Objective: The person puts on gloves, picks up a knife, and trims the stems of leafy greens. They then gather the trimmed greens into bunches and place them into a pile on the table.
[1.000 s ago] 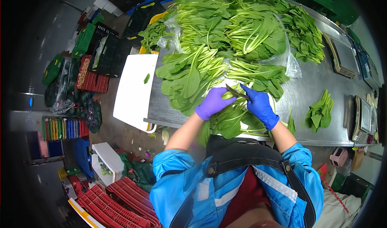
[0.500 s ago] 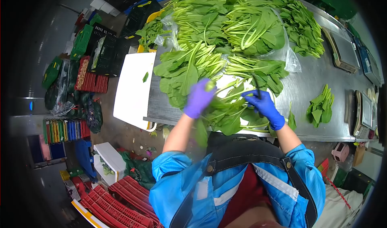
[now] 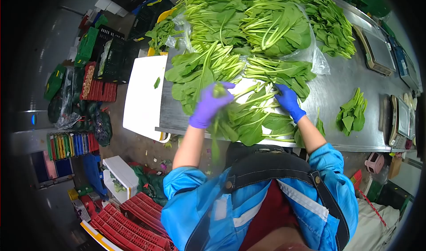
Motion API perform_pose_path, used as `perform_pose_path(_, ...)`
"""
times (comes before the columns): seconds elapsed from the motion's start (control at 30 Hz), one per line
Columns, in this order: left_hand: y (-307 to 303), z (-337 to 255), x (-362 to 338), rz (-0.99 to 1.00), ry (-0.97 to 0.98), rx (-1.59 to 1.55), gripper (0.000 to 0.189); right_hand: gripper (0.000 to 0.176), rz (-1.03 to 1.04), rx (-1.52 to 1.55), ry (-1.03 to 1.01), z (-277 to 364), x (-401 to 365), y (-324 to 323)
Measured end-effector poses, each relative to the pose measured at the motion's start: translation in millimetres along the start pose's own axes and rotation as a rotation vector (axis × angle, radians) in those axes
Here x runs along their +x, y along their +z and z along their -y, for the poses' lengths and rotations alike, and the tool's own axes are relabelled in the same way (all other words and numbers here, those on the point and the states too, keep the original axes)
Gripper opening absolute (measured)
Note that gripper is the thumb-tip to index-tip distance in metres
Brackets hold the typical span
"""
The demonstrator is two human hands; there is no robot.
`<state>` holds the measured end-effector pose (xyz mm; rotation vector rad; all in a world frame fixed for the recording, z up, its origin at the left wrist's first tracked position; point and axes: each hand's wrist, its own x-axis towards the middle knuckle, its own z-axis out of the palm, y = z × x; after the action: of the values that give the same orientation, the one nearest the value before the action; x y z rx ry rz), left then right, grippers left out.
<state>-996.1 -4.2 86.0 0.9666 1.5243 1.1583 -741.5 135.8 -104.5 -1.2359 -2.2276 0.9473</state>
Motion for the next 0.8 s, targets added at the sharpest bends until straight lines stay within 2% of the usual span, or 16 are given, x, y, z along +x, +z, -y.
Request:
perform_pose_path(0.07, -20.8, -14.4, -1.5, -0.071, 0.077, 0.002, 0.027, 0.042, 0.018, -0.095, 0.008, -11.3, 2.0, 6.4)
perform_pose_path(0.13, -37.3, -23.2, -4.7, -0.251, 0.158, -0.055, 0.025, 0.033, 0.181, -0.221, -0.079, -14.8, 2.0, 7.3)
perform_pose_path(0.17, -41.5, -24.3, -5.7, -0.257, 0.161, -0.053, 0.025, 0.033, 0.182, -0.219, -0.086, 4.1, 2.4, -3.5)
perform_pose_path(0.23, -45.1, -24.3, -8.7, -0.302, 0.179, 0.148, 0.022, 0.023, 0.37, 0.383, 0.311, 47.5, -2.9, -41.8)
perform_pose_path(0.27, -37.6, -21.5, -9.7, -0.305, 0.176, 0.146, 0.022, 0.02, 0.39, 0.548, 0.273, 71.3, -5.7, -57.7)
perform_pose_path(0.33, -3.0, -11.8, -6.1, -0.047, 0.199, 0.431, 0.023, 0.021, 0.447, 0.505, 0.231, 124.9, -10.3, -85.4)
perform_pose_path(0.37, 13.7, -5.3, -3.3, 0.111, 0.221, 0.45, 0.033, 0.022, 0.498, 0.462, 0.186, 140.3, -12.4, -90.2)
perform_pose_path(0.43, 45.8, 14.2, 4.0, 0.287, 0.164, 0.298, 0.039, 0.025, 0.496, 0.494, 0.178, 147.1, -15.2, -87.3)
perform_pose_path(0.5, 62.8, 31.6, 10.3, 0.279, 0.158, 0.353, 0.032, 0.026, 0.439, 0.528, 0.175, 145.2, -16.7, -88.0)
perform_pose_path(0.53, 67.9, 35.9, 11.1, 0.233, 0.047, 0.157, 0.028, 0.026, 0.434, 0.526, 0.174, 138.1, -18.8, -85.9)
perform_pose_path(0.57, 71.2, 41.5, 11.5, 0.184, -0.067, -0.039, 0.025, 0.028, 0.283, 0.455, 0.103, 125.7, -21.8, -81.7)
perform_pose_path(0.6, 72.4, 49.9, 13.5, 0.125, -0.007, -0.035, 0.022, 0.031, 0.133, 0.381, 0.029, 116.0, -23.4, -76.3)
perform_pose_path(0.63, 74.1, 51.4, 14.0, 0.125, -0.006, -0.036, 0.022, 0.031, 0.133, 0.38, 0.029, 109.4, -26.9, -68.5)
perform_pose_path(0.7, 77.2, 54.7, 11.5, 0.096, 0.152, 0.104, 0.023, 0.04, 0.01, 0.114, -0.219, 99.4, -37.0, -54.8)
perform_pose_path(0.73, 77.6, 52.2, 9.1, 0.098, 0.149, 0.103, 0.023, 0.049, 0.046, 0.059, -0.221, 100.8, -37.8, -53.0)
perform_pose_path(0.8, 77.1, 44.4, 6.1, 0.124, 0.145, 0.227, 0.026, 0.05, 0.046, 0.047, -0.215, 104.8, -37.0, -53.9)
